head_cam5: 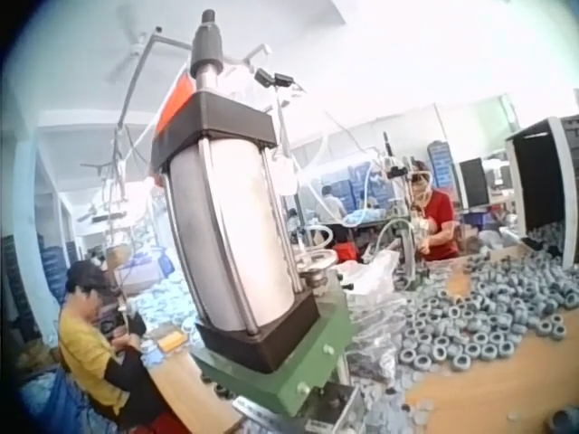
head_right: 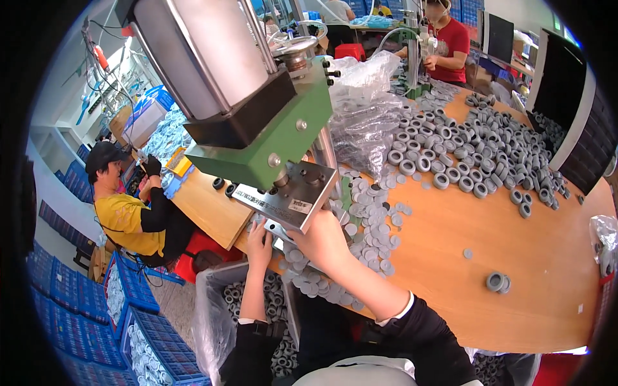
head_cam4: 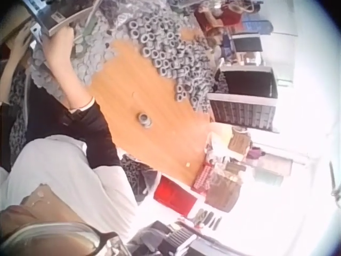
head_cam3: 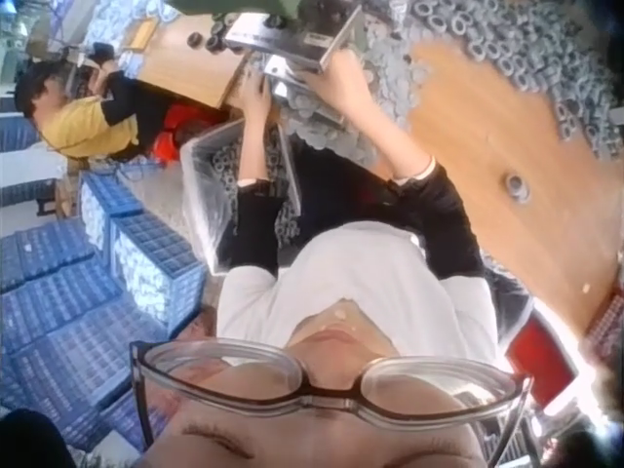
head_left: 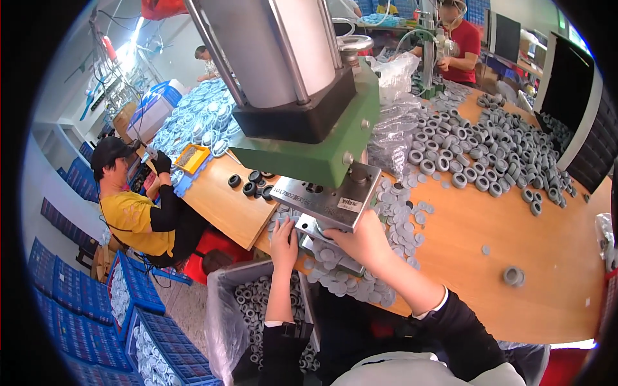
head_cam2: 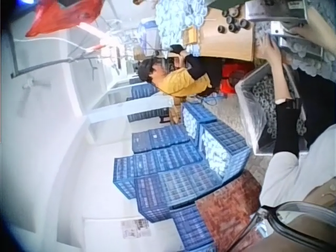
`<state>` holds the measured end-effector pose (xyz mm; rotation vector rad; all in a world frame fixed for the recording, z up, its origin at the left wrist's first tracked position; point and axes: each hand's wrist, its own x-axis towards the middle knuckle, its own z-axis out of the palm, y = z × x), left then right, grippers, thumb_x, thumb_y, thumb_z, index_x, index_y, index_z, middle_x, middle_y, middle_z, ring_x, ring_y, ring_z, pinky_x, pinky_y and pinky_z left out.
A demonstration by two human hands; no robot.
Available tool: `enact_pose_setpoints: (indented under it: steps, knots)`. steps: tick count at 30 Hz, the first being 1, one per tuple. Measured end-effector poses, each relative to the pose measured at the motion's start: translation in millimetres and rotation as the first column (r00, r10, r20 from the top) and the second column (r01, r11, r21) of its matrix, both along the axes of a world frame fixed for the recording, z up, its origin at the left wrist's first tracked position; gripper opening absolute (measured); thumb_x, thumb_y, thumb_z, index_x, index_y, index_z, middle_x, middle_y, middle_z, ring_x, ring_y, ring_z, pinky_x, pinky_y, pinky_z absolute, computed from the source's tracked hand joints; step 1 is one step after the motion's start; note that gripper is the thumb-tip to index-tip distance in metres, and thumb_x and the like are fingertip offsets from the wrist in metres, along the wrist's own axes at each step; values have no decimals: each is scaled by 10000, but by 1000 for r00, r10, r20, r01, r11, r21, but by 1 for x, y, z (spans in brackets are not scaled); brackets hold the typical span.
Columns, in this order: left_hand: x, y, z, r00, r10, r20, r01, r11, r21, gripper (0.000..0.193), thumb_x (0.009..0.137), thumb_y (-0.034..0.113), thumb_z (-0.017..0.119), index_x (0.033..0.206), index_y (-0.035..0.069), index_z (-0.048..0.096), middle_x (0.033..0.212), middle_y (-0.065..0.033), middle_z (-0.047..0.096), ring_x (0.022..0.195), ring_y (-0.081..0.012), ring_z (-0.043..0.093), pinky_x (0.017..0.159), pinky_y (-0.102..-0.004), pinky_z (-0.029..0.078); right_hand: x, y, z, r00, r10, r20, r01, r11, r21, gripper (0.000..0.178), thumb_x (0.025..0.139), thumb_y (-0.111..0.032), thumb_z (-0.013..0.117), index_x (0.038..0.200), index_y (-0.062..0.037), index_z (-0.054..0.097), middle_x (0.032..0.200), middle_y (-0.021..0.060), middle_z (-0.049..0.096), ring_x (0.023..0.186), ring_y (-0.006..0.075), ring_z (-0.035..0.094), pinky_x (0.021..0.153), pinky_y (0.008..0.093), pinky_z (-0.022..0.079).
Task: Manually press and assemble plastic or rubber ring-shaped components using a hydraulic or pneumatic press machine.
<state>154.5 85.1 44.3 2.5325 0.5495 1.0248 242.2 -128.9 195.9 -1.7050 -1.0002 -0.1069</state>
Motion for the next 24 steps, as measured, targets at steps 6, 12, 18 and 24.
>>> enact_pose_setpoints:
  steps: [6,12,18,24]
  knots:
    - [9,2,-3,992,-4,-125,10,998,55,267,852,111,500,1094,27,573,1188,-123,562,1165,-366,453,962,-419,364,4,-19,-2,990,74,-123,-86,992,-92,536,628,-71,724,1105,28,501,843,202,621,787,382,608,701,398,506]
    - [3,20,-28,968,77,-238,-51,992,112,328,829,97,543,1138,-11,528,1187,-232,515,1147,-390,448,979,-446,342,18,-175,-54,928,-357,111,368,924,-106,576,712,-153,727,1199,-13,452,1192,204,518,1119,352,491,918,427,406]
    - [1,24,-18,976,-51,-213,72,993,92,272,859,53,471,1098,-73,507,1218,-298,454,1183,-432,386,1004,-470,299,49,-332,-97,327,-882,338,856,126,-501,554,702,-219,730,1178,-47,506,1215,203,487,1125,387,440,935,445,379]
    - [-7,-22,4,942,-17,336,122,948,-294,321,920,113,411,1157,-92,477,1236,-241,474,1160,-365,435,1001,-420,295,41,-382,-137,499,-847,180,752,321,-575,492,704,-235,724,1127,-65,539,1268,188,437,1161,396,400,958,501,341]
